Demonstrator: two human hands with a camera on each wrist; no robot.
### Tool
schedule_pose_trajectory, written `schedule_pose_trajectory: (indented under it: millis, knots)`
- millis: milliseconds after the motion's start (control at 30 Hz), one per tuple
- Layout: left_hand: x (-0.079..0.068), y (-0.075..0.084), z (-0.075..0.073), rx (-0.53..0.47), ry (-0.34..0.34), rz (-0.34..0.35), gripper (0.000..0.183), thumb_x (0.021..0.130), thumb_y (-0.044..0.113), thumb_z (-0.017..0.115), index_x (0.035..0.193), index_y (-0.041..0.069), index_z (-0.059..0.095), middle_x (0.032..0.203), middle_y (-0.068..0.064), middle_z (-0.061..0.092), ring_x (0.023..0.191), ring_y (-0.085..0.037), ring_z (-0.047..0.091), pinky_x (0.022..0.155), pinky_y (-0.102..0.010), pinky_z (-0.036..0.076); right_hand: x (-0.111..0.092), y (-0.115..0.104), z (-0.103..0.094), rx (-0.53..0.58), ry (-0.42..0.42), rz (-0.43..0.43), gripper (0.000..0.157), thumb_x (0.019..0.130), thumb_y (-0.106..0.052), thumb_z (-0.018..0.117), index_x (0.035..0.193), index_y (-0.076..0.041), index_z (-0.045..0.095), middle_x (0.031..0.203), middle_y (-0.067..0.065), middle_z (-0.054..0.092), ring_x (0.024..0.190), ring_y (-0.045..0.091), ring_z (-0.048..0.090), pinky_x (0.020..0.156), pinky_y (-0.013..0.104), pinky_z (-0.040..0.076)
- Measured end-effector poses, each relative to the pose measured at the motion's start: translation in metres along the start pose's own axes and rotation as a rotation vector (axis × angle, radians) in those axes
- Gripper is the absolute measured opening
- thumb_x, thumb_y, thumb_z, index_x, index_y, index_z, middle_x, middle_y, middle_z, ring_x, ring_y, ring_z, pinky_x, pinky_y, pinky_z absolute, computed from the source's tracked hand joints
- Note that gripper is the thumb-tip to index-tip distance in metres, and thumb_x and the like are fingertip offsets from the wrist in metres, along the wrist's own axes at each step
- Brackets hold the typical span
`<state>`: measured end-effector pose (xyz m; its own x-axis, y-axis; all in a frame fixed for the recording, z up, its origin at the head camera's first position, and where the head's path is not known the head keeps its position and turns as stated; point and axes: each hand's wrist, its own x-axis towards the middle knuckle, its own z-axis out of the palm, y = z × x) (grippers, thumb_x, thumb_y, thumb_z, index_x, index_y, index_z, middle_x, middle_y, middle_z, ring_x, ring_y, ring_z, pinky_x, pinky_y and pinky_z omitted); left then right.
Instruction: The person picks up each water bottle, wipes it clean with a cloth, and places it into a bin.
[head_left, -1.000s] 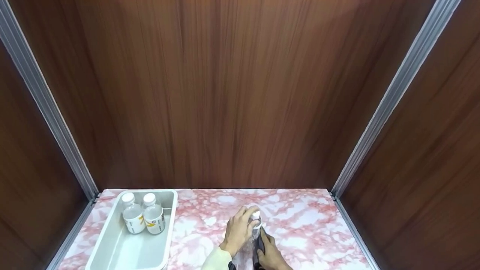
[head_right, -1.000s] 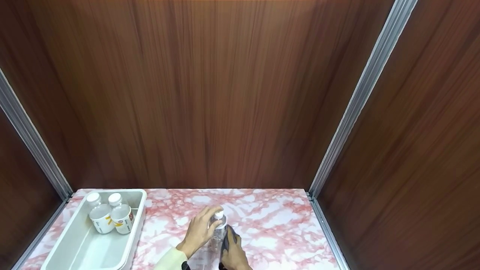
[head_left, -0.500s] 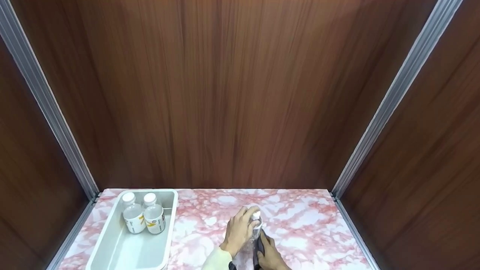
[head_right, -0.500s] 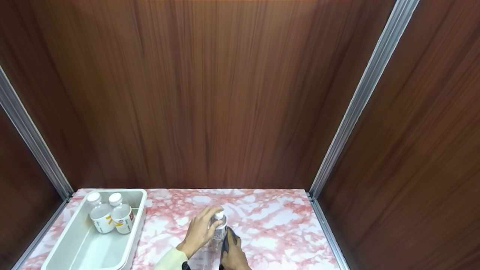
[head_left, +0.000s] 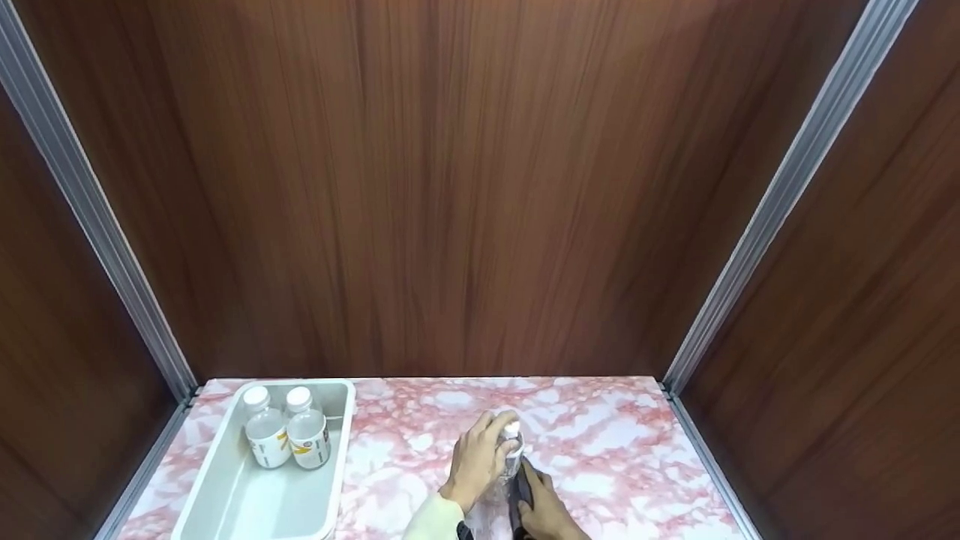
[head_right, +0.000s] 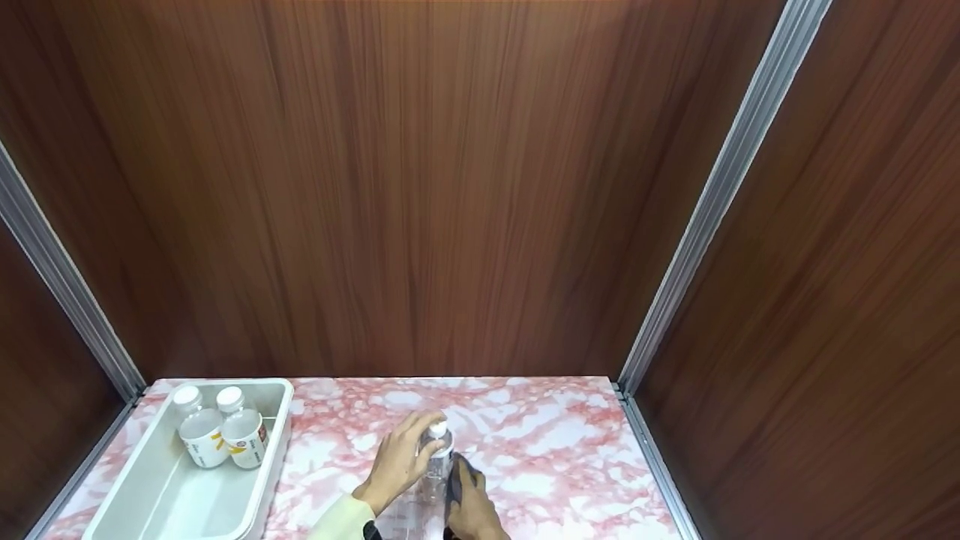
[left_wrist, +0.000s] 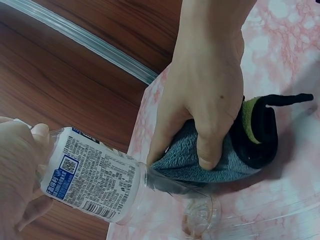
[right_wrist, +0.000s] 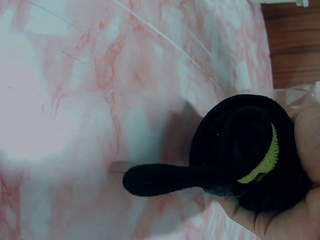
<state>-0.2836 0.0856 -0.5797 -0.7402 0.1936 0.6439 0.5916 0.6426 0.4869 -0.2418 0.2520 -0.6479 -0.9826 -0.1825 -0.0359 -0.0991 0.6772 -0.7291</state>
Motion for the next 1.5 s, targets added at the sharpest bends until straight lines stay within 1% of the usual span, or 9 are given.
schedule_pose_trajectory:
  millis: [167, 267, 367, 500, 733, 867, 967, 1167, 1500]
  knots:
    - [0.000, 0.000, -0.001, -0.007, -0.002, 0.013, 0.038, 0.084, 0.024, 0.076, 0.121, 0.024, 0.066, 0.095, 0.002, 0.066, 0.065, -0.016, 0.063, 0.056, -0.029, 0.053, 0.000, 0.001, -0.011, -0.042, 0.077, -0.010, 0.077, 0.087, 0.000, 0.062, 0.157, -0.002, 0.029, 0.137, 0.037, 0.043, 0.105, 0.043, 0.063, 0.088, 0.057, 0.055]
    - [0.001, 0.000, -0.001, -0.015, -0.004, 0.019, 0.039, 0.084, 0.022, 0.076, 0.121, 0.025, 0.066, 0.094, 0.003, 0.065, 0.063, -0.013, 0.060, 0.055, -0.028, 0.052, 0.001, 0.000, -0.020, -0.048, 0.122, -0.035, 0.078, 0.085, 0.001, 0.063, 0.156, -0.003, 0.031, 0.135, 0.039, 0.044, 0.106, 0.045, 0.062, 0.089, 0.058, 0.055]
    - [0.002, 0.000, -0.002, -0.020, -0.014, 0.023, 0.039, 0.083, 0.020, 0.077, 0.120, 0.025, 0.066, 0.093, 0.003, 0.064, 0.063, -0.013, 0.060, 0.054, -0.028, 0.051, 0.002, -0.001, -0.029, -0.079, 0.161, -0.068, 0.077, 0.084, 0.001, 0.065, 0.155, -0.001, 0.033, 0.134, 0.039, 0.046, 0.112, 0.046, 0.061, 0.093, 0.060, 0.053]
    - [0.003, 0.000, -0.003, -0.021, -0.039, 0.030, 0.039, 0.083, 0.017, 0.077, 0.120, 0.024, 0.067, 0.094, 0.002, 0.065, 0.067, -0.018, 0.065, 0.057, -0.031, 0.054, 0.003, -0.006, -0.042, -0.097, 0.193, -0.072, 0.073, 0.086, -0.001, 0.065, 0.153, 0.002, 0.036, 0.138, 0.035, 0.047, 0.121, 0.047, 0.058, 0.102, 0.060, 0.049]
    - [0.005, 0.002, -0.005, -0.048, -0.074, 0.045, 0.041, 0.082, 0.012, 0.077, 0.119, 0.022, 0.067, 0.097, 0.000, 0.068, 0.080, -0.021, 0.069, 0.068, -0.034, 0.058, 0.005, -0.016, -0.062, -0.068, 0.196, -0.064, 0.071, 0.091, -0.002, 0.064, 0.155, 0.000, 0.034, 0.142, 0.034, 0.044, 0.126, 0.049, 0.055, 0.102, 0.059, 0.048]
    - [0.006, 0.002, -0.007, -0.042, -0.066, 0.058, 0.041, 0.079, 0.010, 0.078, 0.117, 0.021, 0.068, 0.097, 0.000, 0.069, 0.090, -0.019, 0.067, 0.077, -0.035, 0.057, 0.006, -0.021, -0.070, -0.063, 0.186, -0.070, 0.071, 0.092, -0.003, 0.063, 0.156, -0.001, 0.032, 0.143, 0.033, 0.042, 0.124, 0.047, 0.056, 0.099, 0.057, 0.049]
    - [0.007, 0.002, -0.007, -0.035, -0.057, 0.072, 0.041, 0.077, 0.010, 0.079, 0.116, 0.019, 0.069, 0.096, 0.000, 0.069, 0.094, -0.019, 0.065, 0.082, -0.035, 0.056, 0.006, -0.024, -0.075, -0.072, 0.207, -0.090, 0.070, 0.092, -0.002, 0.064, 0.155, -0.001, 0.033, 0.143, 0.033, 0.043, 0.122, 0.046, 0.057, 0.100, 0.058, 0.049]
    - [0.007, 0.004, -0.009, -0.037, -0.094, 0.069, 0.042, 0.078, 0.009, 0.078, 0.117, 0.020, 0.068, 0.100, 0.000, 0.070, 0.096, -0.020, 0.066, 0.084, -0.035, 0.056, 0.007, -0.033, -0.083, -0.075, 0.258, -0.138, 0.069, 0.090, 0.000, 0.064, 0.154, 0.000, 0.036, 0.141, 0.033, 0.045, 0.123, 0.045, 0.057, 0.103, 0.059, 0.047]
    - [0.008, 0.008, -0.011, -0.054, -0.176, 0.078, 0.045, 0.076, 0.000, 0.075, 0.116, 0.019, 0.067, 0.104, 0.001, 0.072, 0.096, -0.021, 0.067, 0.085, -0.035, 0.056, 0.008, -0.047, -0.090, -0.088, 0.267, -0.175, 0.069, 0.089, 0.001, 0.064, 0.153, -0.002, 0.038, 0.142, 0.029, 0.049, 0.126, 0.041, 0.056, 0.106, 0.057, 0.046]
